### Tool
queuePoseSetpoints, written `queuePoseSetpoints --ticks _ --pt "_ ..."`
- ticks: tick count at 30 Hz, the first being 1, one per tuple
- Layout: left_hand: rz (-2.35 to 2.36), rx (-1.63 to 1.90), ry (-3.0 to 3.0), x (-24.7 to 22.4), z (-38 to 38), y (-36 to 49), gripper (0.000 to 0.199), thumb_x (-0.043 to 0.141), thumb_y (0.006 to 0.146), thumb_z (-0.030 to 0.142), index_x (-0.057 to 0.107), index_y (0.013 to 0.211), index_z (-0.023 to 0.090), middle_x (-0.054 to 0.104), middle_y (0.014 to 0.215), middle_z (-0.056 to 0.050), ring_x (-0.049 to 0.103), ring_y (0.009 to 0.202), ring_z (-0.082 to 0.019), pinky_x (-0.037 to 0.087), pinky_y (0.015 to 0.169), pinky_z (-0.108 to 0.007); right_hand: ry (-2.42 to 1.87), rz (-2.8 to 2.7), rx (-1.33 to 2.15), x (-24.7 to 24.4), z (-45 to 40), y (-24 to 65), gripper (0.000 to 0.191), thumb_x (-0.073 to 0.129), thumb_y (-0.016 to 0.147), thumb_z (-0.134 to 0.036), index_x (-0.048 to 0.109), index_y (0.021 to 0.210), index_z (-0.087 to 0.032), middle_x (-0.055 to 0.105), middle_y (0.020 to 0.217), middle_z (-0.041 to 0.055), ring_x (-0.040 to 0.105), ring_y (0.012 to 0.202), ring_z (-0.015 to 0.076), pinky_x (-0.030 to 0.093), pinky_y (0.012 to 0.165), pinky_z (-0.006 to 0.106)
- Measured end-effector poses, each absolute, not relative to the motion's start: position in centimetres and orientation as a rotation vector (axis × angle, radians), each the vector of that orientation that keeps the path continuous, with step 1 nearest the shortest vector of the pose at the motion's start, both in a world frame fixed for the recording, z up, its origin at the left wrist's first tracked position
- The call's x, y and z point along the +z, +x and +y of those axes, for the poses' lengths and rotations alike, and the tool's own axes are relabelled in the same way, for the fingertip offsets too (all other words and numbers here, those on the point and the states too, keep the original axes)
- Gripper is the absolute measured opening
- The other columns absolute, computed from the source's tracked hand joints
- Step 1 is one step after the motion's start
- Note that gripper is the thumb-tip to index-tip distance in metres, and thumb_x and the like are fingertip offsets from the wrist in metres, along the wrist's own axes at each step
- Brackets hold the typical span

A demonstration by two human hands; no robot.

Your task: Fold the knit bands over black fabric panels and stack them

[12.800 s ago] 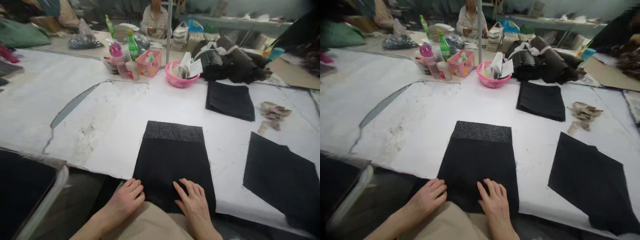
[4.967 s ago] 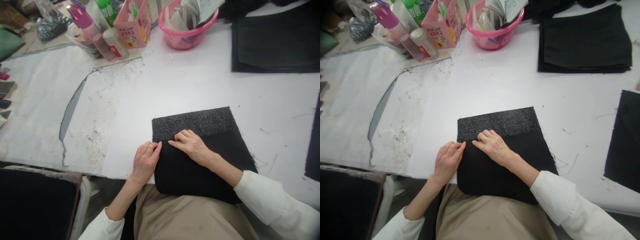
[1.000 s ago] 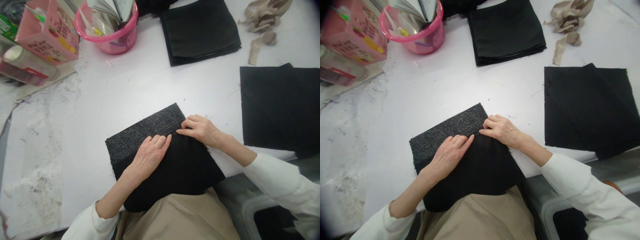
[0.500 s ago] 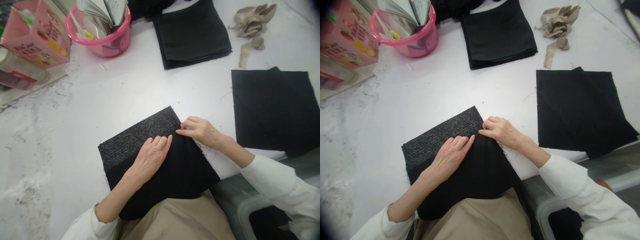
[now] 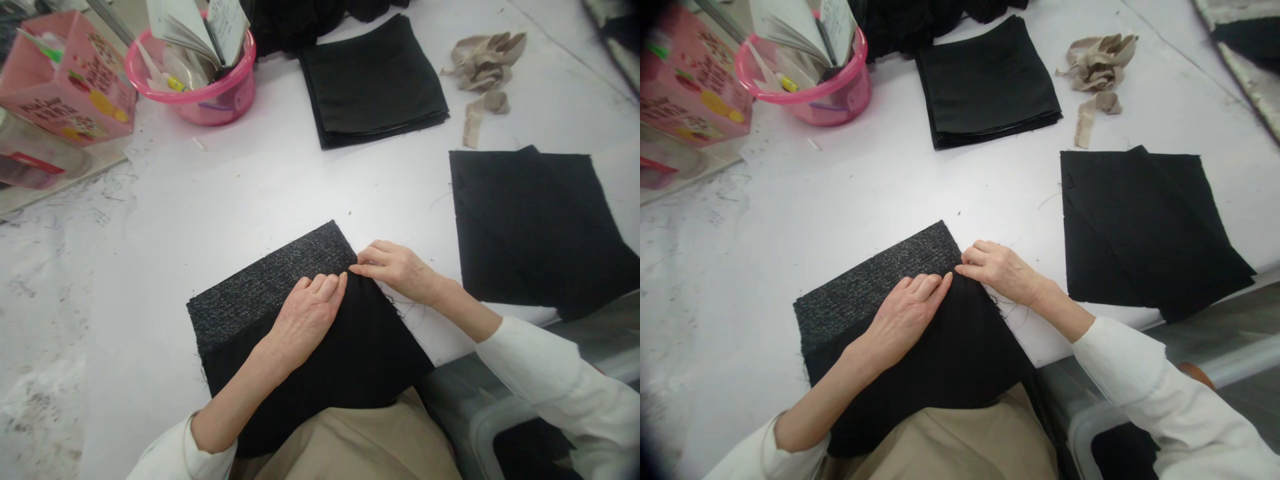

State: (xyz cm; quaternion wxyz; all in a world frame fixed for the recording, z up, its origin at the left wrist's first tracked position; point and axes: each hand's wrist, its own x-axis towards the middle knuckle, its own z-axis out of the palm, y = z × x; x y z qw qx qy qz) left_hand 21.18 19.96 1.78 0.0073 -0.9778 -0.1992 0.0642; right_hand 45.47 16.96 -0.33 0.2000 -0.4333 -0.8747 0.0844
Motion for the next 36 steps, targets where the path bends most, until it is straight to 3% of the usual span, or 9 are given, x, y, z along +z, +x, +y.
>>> queuePoseSetpoints --ticks 25,36 --pt "-0.657 0.203 -3.067 1.6 20.1 22.1 0.051 0.036 0.095 0.008 0.031 0.146 0.012 0.054 0.103 -0.008 0.052 0.090 -0.020 0.044 0.074 -0.034 -1.288 -2.373 0.206 -0.8 16.4 45.8 0.021 0.048 0.095 -0.015 0.066 0.106 -0.019 0.065 0.099 0.0072 0.055 0.092 0.0175 0.051 0.080 0.032" --pt "-0.760 0.196 -3.089 2.1 19.9 23.3 0.053 0.047 0.093 0.010 0.034 0.145 0.014 0.053 0.100 -0.007 0.052 0.088 -0.020 0.045 0.068 -0.032 -1.328 -2.403 0.190 -0.8 15.7 46.2 0.027 0.046 0.096 -0.015 0.063 0.117 -0.017 0.063 0.103 0.0091 0.053 0.096 0.0189 0.051 0.085 0.035"
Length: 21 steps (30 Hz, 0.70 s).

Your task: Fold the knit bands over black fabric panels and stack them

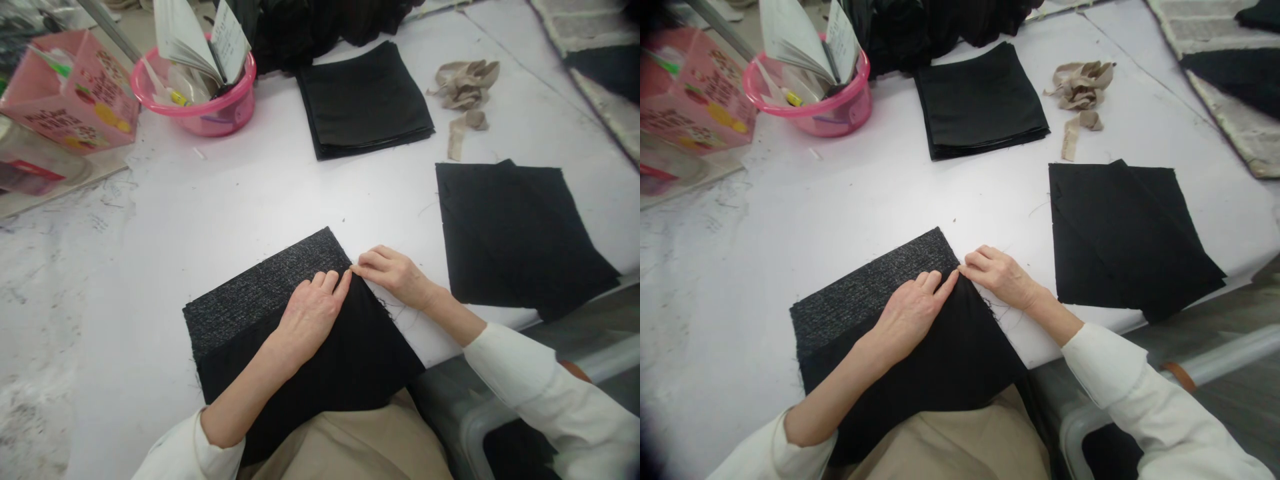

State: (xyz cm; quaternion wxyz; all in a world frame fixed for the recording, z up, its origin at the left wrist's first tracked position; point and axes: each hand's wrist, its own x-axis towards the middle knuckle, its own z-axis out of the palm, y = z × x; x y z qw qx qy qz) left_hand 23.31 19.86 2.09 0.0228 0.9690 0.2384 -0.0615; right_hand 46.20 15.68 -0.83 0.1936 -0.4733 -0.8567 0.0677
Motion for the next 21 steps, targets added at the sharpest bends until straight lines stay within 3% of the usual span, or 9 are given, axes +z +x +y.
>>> queuePoseSetpoints --ticks 6,11,21 --pt "0.793 -0.154 3.008 1.9 19.6 23.5 0.053 0.047 0.093 0.011 0.035 0.144 0.015 0.053 0.102 -0.007 0.052 0.089 -0.021 0.045 0.065 -0.033 -1.544 -2.117 0.249 -0.9 14.2 45.2 0.036 0.043 0.097 -0.015 0.059 0.127 -0.026 0.060 0.112 0.0079 0.053 0.104 0.0178 0.050 0.090 0.034" --pt "0.823 -0.104 3.002 1.8 19.4 23.2 0.047 0.048 0.094 0.015 0.040 0.140 0.015 0.054 0.103 -0.008 0.053 0.091 -0.021 0.045 0.068 -0.033 -1.595 -2.214 0.167 -0.8 13.4 44.1 0.042 0.043 0.096 -0.013 0.056 0.133 -0.027 0.059 0.119 0.0099 0.051 0.110 0.0207 0.048 0.096 0.038" --pt "1.068 0.022 2.982 0.5 16.3 14.7 0.042 0.044 0.095 0.009 0.047 0.137 0.012 0.056 0.128 -0.014 0.052 0.115 -0.025 0.044 0.090 -0.038 -1.648 -2.281 0.075 -0.8 13.3 43.7 0.048 0.044 0.093 -0.007 0.054 0.135 -0.028 0.060 0.120 0.0098 0.053 0.109 0.0236 0.049 0.094 0.042"
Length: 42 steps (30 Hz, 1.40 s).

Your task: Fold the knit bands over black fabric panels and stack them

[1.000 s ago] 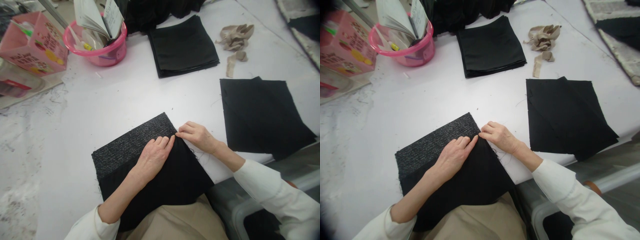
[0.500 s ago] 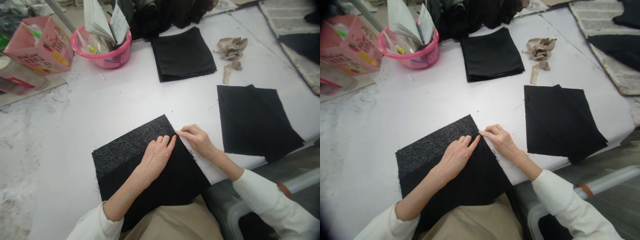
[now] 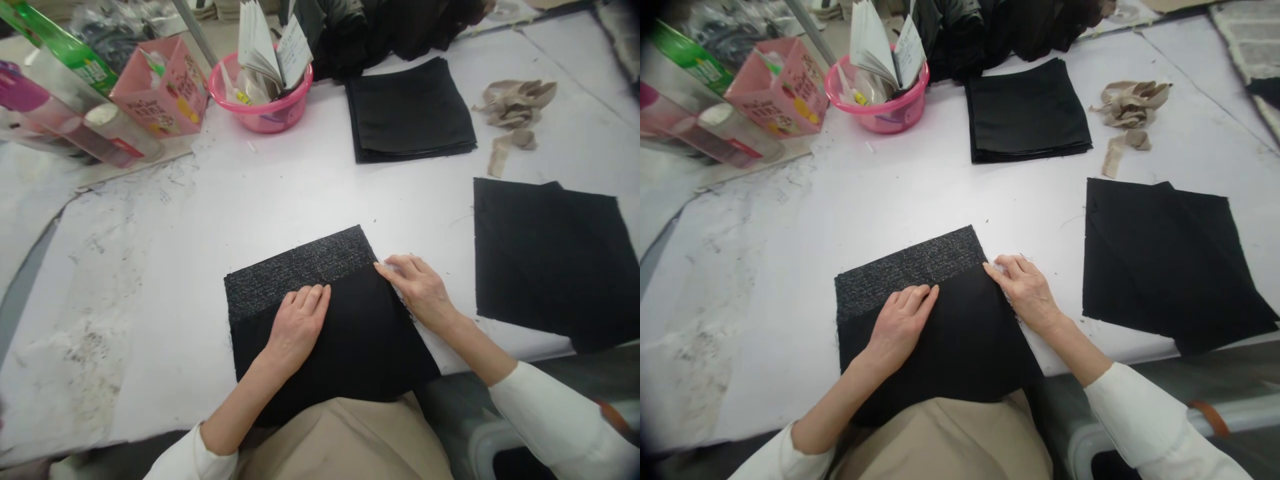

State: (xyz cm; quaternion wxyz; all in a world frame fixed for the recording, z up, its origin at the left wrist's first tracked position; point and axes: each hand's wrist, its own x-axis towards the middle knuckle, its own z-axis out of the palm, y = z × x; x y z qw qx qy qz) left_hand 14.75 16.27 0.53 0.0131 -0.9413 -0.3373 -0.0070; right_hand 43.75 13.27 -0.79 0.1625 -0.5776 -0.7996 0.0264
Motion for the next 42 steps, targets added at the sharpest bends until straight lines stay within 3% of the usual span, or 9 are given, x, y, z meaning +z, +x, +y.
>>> queuePoseSetpoints --ticks 9,13,21,29,39,42 --pt "-1.579 -0.092 -2.663 -0.1 10.5 1.3 0.048 0.044 0.093 0.013 0.043 0.140 0.018 0.059 0.122 -0.015 0.056 0.110 -0.028 0.047 0.087 -0.043 -1.655 -2.297 0.019 -1.0 13.2 43.6 0.041 0.041 0.095 -0.011 0.058 0.130 -0.023 0.060 0.119 0.0102 0.053 0.109 0.0238 0.048 0.095 0.042" --pt "-1.704 -0.244 -2.546 0.2 10.0 -0.9 0.036 0.048 0.094 0.023 0.053 0.130 0.021 0.062 0.110 -0.012 0.058 0.097 -0.024 0.048 0.085 -0.041 -1.625 -2.198 0.016 -0.5 13.3 43.0 0.035 0.040 0.097 -0.016 0.060 0.124 -0.023 0.062 0.113 0.0087 0.055 0.105 0.0233 0.050 0.089 0.040" --pt "-1.713 -0.561 -2.657 1.8 12.1 2.5 0.020 0.050 0.095 0.024 0.064 0.109 0.020 0.063 0.102 -0.008 0.057 0.097 -0.021 0.047 0.087 -0.039 -1.568 -2.468 0.125 2.5 16.3 37.5 0.006 0.061 0.089 -0.023 0.061 0.093 -0.019 0.065 0.095 0.0072 0.056 0.091 0.0223 0.043 0.076 0.035" --pt "-1.741 -0.533 -2.737 1.0 12.5 3.5 0.016 0.052 0.095 0.026 0.065 0.101 0.018 0.062 0.098 -0.007 0.056 0.095 -0.020 0.047 0.084 -0.037 -1.488 -2.622 0.426 3.3 18.7 37.4 0.009 0.065 0.085 -0.023 0.059 0.078 -0.021 0.062 0.082 0.0012 0.054 0.079 0.0171 0.039 0.070 0.030" --pt "-1.584 -0.651 -2.811 2.4 14.2 6.2 0.027 0.052 0.096 0.026 0.058 0.121 0.020 0.062 0.114 -0.010 0.055 0.110 -0.023 0.045 0.093 -0.040 -1.356 -2.316 1.019 6.9 17.8 38.0 0.018 0.055 0.091 -0.039 0.064 0.087 -0.024 0.068 0.082 -0.0025 0.060 0.073 0.0142 0.042 0.068 0.027" --pt "-1.470 -0.599 -2.946 2.4 15.7 8.7 0.029 0.049 0.098 0.030 0.058 0.123 0.020 0.065 0.109 -0.008 0.057 0.105 -0.022 0.044 0.090 -0.037 -1.302 -2.229 1.140 7.7 17.5 37.6 0.020 0.057 0.090 -0.041 0.065 0.087 -0.023 0.068 0.083 -0.0021 0.060 0.075 0.0140 0.043 0.071 0.026"
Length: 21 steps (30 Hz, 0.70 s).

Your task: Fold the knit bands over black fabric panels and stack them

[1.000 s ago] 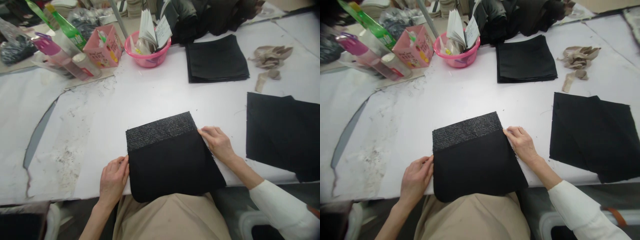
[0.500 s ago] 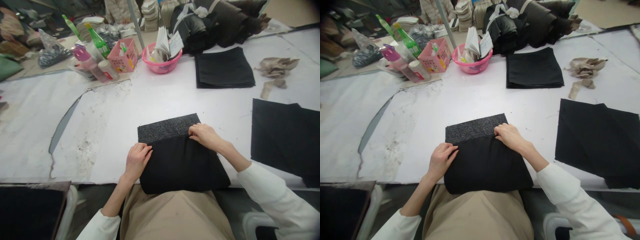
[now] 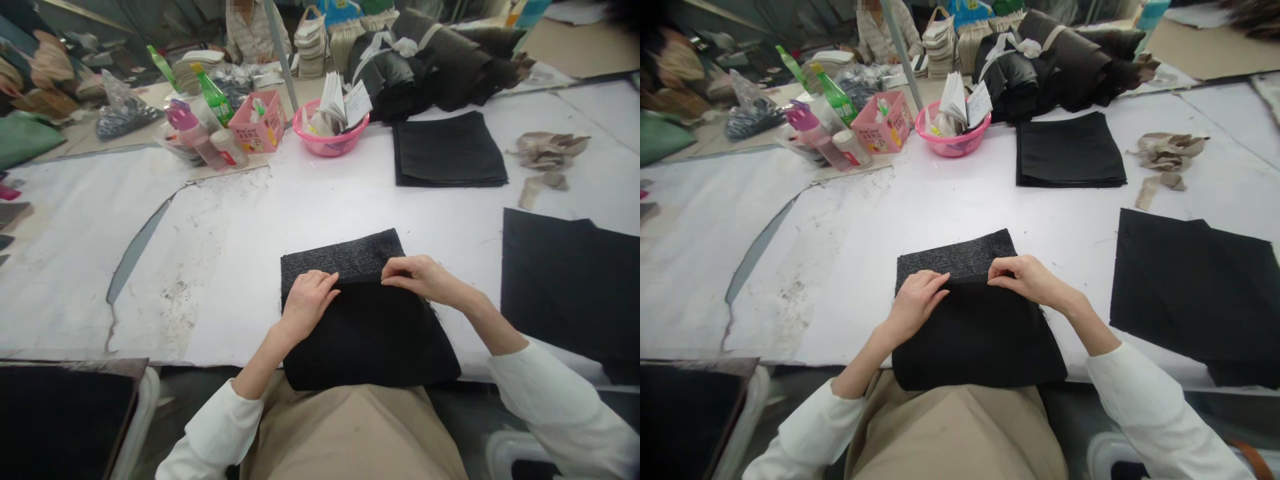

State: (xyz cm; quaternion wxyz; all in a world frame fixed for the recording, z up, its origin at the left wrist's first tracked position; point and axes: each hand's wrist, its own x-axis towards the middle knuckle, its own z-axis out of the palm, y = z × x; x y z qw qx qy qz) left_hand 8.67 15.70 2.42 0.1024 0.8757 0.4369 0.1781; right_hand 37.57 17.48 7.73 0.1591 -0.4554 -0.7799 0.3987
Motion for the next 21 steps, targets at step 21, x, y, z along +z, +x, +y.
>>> queuePoseSetpoints --ticks 21 --pt "1.400 0.398 2.292 2.8 13.7 -1.0 0.025 0.044 0.098 0.036 0.060 0.086 0.021 0.062 0.081 -0.003 0.057 0.077 -0.017 0.043 0.073 -0.029 -1.597 -2.539 0.666 5.5 18.1 40.7 0.024 0.053 0.092 -0.048 0.070 0.086 -0.031 0.071 0.080 -0.0059 0.064 0.071 0.0144 0.037 0.065 0.025"
